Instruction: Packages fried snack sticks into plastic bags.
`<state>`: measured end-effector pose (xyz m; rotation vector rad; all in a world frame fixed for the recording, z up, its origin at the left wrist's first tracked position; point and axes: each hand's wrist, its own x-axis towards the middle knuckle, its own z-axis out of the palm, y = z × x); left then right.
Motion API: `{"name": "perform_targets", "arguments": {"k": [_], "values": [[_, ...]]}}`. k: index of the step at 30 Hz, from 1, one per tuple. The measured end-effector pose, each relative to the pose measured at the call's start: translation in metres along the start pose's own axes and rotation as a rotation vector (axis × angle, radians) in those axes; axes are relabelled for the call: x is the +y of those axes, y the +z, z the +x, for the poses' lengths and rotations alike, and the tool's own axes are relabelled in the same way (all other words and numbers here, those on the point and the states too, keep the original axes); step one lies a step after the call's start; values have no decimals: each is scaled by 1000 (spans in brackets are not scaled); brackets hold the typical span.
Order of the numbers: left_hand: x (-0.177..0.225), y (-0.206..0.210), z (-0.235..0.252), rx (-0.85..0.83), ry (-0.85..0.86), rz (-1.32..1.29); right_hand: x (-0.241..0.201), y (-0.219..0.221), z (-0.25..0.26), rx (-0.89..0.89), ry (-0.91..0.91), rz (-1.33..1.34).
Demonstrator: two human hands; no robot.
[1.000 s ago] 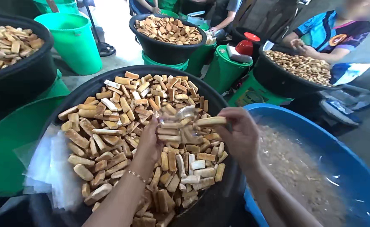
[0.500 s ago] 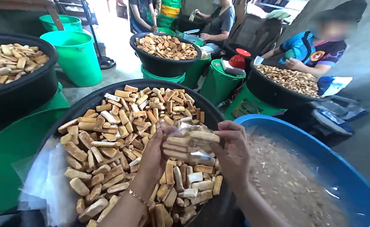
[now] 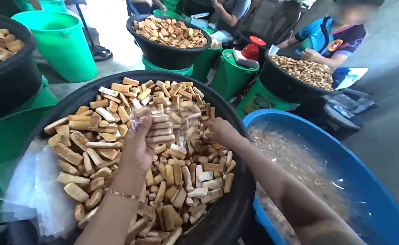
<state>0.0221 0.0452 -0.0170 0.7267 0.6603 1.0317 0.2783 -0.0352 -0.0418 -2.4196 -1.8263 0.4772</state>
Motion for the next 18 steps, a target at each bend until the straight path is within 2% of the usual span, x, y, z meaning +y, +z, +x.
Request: {"name": "perform_targets", "arguments": {"k": [3, 6, 10, 14, 16, 18], "values": [[0, -5, 7, 64, 9, -5, 14, 32, 33, -151, 67, -304], [-1, -4, 8, 108, -8, 2, 15, 38, 47, -159, 38, -403], [0, -5, 11, 122, -9, -15, 9, 6, 28, -83, 20, -228], [0, -2, 10, 150, -35, -25, 5, -27, -13, -210, -27, 84], [-1, 0, 9, 143, -58, -19, 4, -30, -30, -147, -55, 170], [-3, 2, 7, 138, -84, -14, -3, -28, -44, -48, -93, 127]]}}
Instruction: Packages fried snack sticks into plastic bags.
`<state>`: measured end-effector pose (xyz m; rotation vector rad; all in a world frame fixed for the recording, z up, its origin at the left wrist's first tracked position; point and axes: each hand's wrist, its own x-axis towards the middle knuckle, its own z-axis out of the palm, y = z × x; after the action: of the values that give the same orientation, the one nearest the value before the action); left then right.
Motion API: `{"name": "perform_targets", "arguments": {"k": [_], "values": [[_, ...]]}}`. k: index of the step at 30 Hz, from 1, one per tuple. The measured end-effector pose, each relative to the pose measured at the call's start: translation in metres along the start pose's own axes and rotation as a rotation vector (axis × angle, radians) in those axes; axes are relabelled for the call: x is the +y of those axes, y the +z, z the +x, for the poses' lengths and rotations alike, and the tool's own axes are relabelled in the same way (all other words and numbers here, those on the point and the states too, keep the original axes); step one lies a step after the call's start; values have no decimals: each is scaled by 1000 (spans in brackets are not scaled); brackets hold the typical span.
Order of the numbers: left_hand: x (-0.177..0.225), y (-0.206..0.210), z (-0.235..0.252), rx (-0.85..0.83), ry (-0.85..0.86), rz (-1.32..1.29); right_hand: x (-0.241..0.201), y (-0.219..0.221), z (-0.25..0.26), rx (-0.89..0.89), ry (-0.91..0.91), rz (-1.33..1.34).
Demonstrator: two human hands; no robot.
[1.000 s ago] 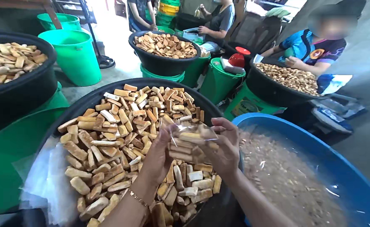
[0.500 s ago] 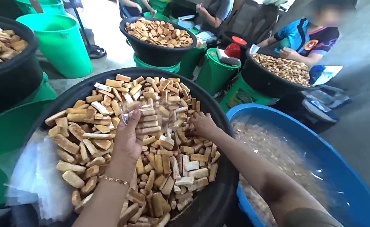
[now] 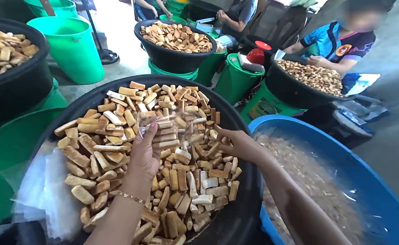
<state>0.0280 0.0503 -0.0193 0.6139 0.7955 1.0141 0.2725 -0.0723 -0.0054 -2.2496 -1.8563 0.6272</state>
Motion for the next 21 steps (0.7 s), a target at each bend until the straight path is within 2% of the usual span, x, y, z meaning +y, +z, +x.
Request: {"name": "perform_targets", "arguments": {"k": [2, 3, 6, 9, 12, 14, 18, 21], "values": [[-2, 1, -2, -10, -14, -7, -6, 10, -12, 159, -90, -84], [-3, 2, -2, -18, -17, -14, -6, 16, -16, 315, -154, -55], [-4, 2, -6, -114, -32, -55, -18, 20, -23, 848, -266, 238], [-9, 5, -14, -256, -37, -70, -43, 23, -27, 1136, -320, 427], [-18, 5, -24, -486, -36, -55, -56, 35, -16, 1251, -437, 318], [-24, 3, -28, -634, -29, -60, -58, 39, -8, 1251, -548, 243], [-24, 4, -29, -706, -43, -44, -56, 36, -14, 1024, -633, 301], [-24, 7, -32, -756, -34, -59, -51, 35, -23, 1109, -615, 339]]}}
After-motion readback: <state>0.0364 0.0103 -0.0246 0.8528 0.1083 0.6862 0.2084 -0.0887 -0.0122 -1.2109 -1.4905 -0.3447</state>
